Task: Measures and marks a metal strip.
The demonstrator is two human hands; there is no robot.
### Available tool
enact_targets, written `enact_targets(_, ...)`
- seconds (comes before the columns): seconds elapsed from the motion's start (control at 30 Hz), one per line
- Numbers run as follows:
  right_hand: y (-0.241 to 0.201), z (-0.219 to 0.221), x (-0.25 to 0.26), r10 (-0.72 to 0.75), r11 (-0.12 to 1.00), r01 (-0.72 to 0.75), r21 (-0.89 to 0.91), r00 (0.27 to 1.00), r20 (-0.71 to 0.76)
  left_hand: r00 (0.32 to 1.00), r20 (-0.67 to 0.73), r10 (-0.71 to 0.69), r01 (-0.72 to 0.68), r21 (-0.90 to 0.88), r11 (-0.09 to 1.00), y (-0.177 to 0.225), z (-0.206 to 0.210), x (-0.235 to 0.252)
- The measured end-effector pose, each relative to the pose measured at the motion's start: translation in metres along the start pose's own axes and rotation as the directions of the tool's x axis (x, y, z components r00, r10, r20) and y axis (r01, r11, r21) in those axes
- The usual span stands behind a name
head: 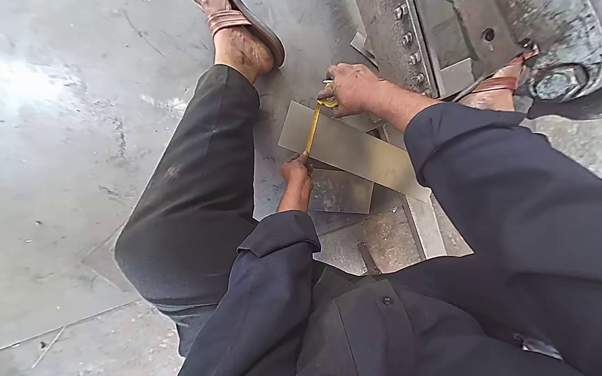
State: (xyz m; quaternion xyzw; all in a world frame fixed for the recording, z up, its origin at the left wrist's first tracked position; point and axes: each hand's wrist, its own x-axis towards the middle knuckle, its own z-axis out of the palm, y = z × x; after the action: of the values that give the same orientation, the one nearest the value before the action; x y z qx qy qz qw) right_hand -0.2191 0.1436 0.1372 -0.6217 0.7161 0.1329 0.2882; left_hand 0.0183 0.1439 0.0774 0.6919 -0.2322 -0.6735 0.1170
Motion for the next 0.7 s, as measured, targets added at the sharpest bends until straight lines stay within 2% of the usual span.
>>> enact_targets(0.37,0.001,0.005,-0.006,0.016,1.000,-0.016,0.012,1.000,-0.022,0.998,0.004,0.059,-0.059,0.069,0.996,-0.002,0.000,-0.001)
enact_targets(0.47,-0.001,0.002,-0.006,0.029,1.000,-0.029,0.010,1.000,-0.005,0.992,0.056,0.112,-0.119,0.139,0.983,-0.006,-0.009,-0.001)
enact_targets(0.53,-0.002,0.000,-0.005,0.025,1.000,-0.025,0.013,1.000,0.002,0.984,0.022,0.176,-0.177,0.147,0.973,-0.007,-0.006,0.007)
enact_targets(0.57,-0.002,-0.001,-0.004,0.022,1.000,-0.022,0.015,1.000,0.000,0.981,0.004,0.194,-0.191,0.208,0.959,-0.003,-0.005,0.005)
enact_targets(0.63,-0.002,-0.002,-0.002,0.014,1.000,-0.014,0.021,1.000,0.001,0.975,-0.033,0.219,-0.180,0.455,0.872,0.015,-0.003,-0.012)
enact_targets(0.7,-0.003,-0.003,-0.002,0.013,1.000,-0.013,0.021,1.000,0.009,0.945,0.011,0.326,-0.236,0.713,0.661,0.023,-0.001,-0.021)
